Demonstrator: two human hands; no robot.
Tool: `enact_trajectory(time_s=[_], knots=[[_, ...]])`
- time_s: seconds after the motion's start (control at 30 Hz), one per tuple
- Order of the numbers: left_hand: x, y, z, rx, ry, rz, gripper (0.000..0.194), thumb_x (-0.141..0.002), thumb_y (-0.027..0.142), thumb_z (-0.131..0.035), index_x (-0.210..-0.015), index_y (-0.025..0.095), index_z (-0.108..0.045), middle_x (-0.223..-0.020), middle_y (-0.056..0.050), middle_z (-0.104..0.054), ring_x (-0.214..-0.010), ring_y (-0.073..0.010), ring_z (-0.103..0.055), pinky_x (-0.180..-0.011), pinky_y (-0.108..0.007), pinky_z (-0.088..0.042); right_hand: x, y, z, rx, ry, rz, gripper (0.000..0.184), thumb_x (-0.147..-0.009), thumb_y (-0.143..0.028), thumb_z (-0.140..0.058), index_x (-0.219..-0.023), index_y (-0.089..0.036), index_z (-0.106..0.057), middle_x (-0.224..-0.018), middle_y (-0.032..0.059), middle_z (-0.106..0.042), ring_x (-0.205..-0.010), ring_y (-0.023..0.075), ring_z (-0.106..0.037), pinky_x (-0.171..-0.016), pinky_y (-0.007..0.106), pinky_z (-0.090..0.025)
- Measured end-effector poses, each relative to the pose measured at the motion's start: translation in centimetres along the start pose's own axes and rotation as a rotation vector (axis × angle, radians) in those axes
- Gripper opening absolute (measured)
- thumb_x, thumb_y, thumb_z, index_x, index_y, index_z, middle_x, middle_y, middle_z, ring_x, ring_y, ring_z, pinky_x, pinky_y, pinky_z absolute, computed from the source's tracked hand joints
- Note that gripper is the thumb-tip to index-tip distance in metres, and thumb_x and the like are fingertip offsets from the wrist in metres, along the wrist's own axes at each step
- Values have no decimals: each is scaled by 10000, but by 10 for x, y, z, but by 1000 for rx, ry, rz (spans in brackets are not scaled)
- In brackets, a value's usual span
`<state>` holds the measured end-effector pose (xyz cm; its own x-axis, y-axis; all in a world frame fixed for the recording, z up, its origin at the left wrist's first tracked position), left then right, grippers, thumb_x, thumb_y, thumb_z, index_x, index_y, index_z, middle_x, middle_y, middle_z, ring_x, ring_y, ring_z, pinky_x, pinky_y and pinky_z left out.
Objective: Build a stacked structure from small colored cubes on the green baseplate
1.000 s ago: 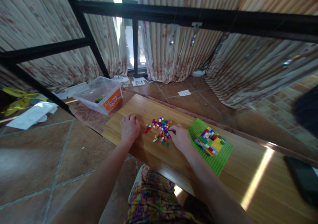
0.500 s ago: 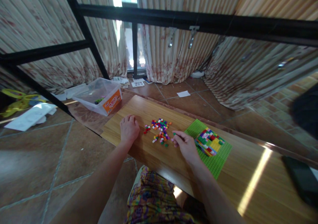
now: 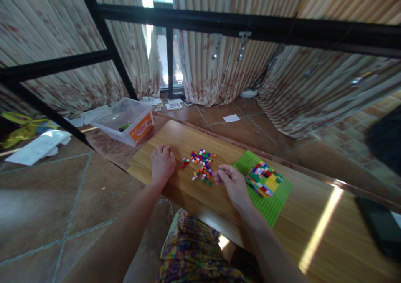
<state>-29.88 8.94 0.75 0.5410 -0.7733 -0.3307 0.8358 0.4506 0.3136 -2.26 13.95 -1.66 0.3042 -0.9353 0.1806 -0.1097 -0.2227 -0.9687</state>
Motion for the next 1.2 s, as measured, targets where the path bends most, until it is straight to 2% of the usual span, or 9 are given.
enact_trajectory(time_s=[0.07,0.17,0.3,0.47,0.7,0.8,1.0,1.1,1.2], knots=[[0,0,0,-3,5,-3,356,-926,241,-417,-1170,140,-656,-1234,-144,-656,-1164,-307,-574,-1047,-461,-431,0,1,1,-32,14,-8,552,-607,-541,-841,-991,-190,-657,-757,32,-753,-656,167,-674,-620,316,-563],[0,0,0,-4,3,5,361,-925,240,-418,-1173,133,-657,-1240,-146,-657,-1169,-314,-572,-1043,-462,-435,1,4,4,-72,48,-38,528,-579,-521,-862,-955,-181,-712,-774,37,-757,-681,164,-675,-652,319,-564],[0,0,0,-1,0,9,360,-925,244,-421,-1172,134,-659,-1249,-143,-655,-1176,-317,-568,-1046,-463,-432,1,2,5,-84,83,-19,490,-577,-510,-860,-914,-175,-740,-716,24,-735,-607,137,-628,-578,281,-523],[0,0,0,3,-4,10,358,-924,236,-420,-1171,132,-657,-1240,-150,-655,-1179,-309,-571,-1050,-461,-429,-5,-3,4,26,86,42,447,-625,-522,-810,-872,-159,-731,-627,-1,-674,-522,117,-569,-488,249,-469],[1,0,1,12,6,4,347,-924,242,-414,-1146,141,-660,-1231,-149,-658,-1168,-308,-572,-1043,-464,-432,-15,2,7,168,88,91,475,-708,-568,-711,-959,-164,-719,-604,-23,-627,-487,128,-566,-467,251,-458],[0,0,1,13,8,1,345,-921,239,-412,-1143,149,-661,-1230,-147,-659,-1168,-306,-573,-1043,-464,-430,-21,3,5,347,46,87,456,-767,-536,-642,-1025,-172,-737,-647,-2,-672,-525,152,-600,-523,276,-488],[0,-1,-1,7,9,4,351,-924,249,-411,-1151,148,-659,-1232,-149,-657,-1168,-316,-569,-1038,-470,-432,-31,-18,-18,1010,-75,238,225,-866,-340,-599,-946,-261,-794,-735,4,-751,-689,182,-678,-674,270,-461],[0,-2,-1,19,4,12,347,-923,246,-414,-1151,153,-658,-1239,-153,-651,-1171,-312,-567,-1040,-472,-430,-35,-24,-27,1155,-118,248,221,-909,-371,-600,-974,-294,-796,-814,3,-780,-765,181,-700,-704,255,-451],[1,-1,-1,28,-1,15,339,-921,244,-417,-1142,157,-659,-1240,-152,-648,-1181,-308,-563,-1045,-471,-427,-40,-30,-29,1231,-96,254,301,-975,-386,-515,-956,-286,-799,-881,21,-794,-841,187,-714,-747,252,-457]])
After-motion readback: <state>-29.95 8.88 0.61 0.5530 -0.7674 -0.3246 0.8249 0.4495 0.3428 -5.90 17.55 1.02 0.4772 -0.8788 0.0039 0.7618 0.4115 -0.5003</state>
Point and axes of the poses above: each hand's wrist, its own x-axis away from the middle knuckle, its own z-axis out of the back of the hand, y = z × x, the point moved 9 cm from there along -x, towards the middle knuckle
